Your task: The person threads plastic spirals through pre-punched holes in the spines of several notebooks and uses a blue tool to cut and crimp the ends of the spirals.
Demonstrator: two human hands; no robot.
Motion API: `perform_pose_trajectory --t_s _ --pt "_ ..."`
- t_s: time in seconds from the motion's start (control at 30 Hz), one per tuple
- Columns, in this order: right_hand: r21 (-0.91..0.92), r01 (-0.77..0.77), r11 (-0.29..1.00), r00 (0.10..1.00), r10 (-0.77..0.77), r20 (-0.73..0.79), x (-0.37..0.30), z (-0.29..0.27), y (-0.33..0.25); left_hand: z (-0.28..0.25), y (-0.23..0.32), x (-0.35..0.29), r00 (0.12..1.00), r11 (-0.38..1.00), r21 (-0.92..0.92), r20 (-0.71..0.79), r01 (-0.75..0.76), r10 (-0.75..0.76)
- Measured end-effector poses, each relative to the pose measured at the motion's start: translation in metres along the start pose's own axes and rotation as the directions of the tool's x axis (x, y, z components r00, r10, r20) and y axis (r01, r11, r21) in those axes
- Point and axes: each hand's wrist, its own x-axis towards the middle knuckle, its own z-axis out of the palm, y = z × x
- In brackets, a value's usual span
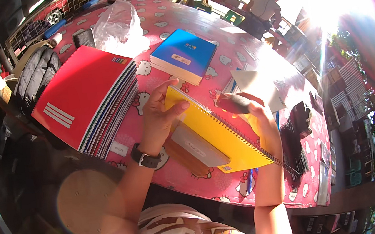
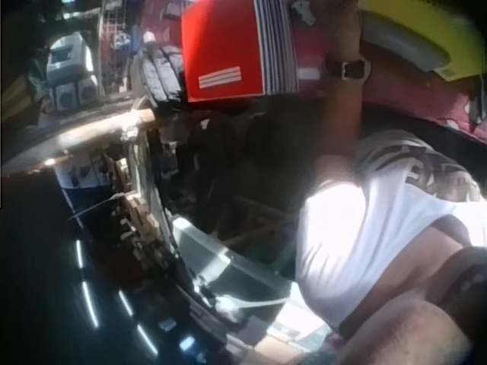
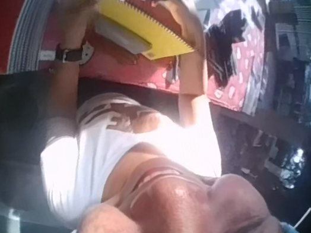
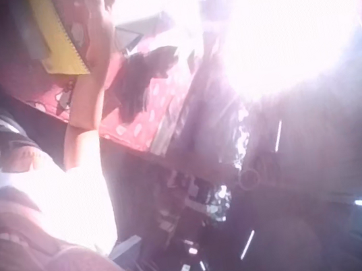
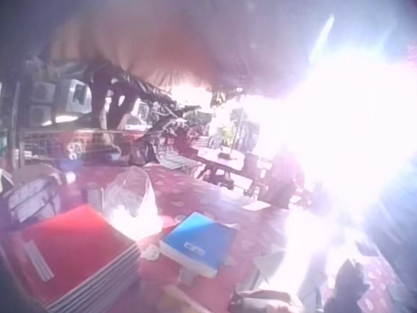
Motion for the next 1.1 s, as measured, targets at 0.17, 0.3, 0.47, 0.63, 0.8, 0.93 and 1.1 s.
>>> perform_pose_trajectory --t_s 0.17,0.3,0.47,0.63,0.8,0.93,1.1 --pt "-0.282 -0.271 0.920 0.951 0.211 -0.224 -0.001 0.015 -0.007 -0.001 -0.002 -0.004 0.989 0.993 0.009 -0.088 0.120 -0.119" --pt "0.464 0.079 0.882 0.978 -0.160 0.136 0.003 0.014 -0.004 0.002 -0.004 -0.007 0.996 0.999 -0.029 -0.082 0.020 -0.023" --pt "0.098 -0.010 0.995 0.999 0.014 -0.045 0.008 0.010 0.011 0.003 -0.003 -0.007 0.997 0.992 0.124 -0.078 -0.007 0.016" --pt "-0.088 -0.085 0.993 0.992 0.076 -0.096 0.016 0.008 0.022 0.003 0.000 -0.005 0.998 0.978 0.205 -0.045 -0.033 0.043" --pt "0.226 0.118 0.967 0.985 -0.144 0.101 0.017 0.011 0.021 0.003 0.001 -0.006 0.999 0.979 0.202 -0.040 -0.006 0.014" --pt "0.121 0.057 0.991 0.998 -0.057 -0.003 0.024 0.013 0.021 0.002 -0.001 -0.005 1.000 0.969 0.246 -0.002 -0.025 0.026" --pt "0.050 0.010 0.999 1.000 -0.009 -0.030 0.024 0.018 0.025 0.002 -0.001 -0.006 1.000 0.968 0.250 -0.002 0.002 -0.002"
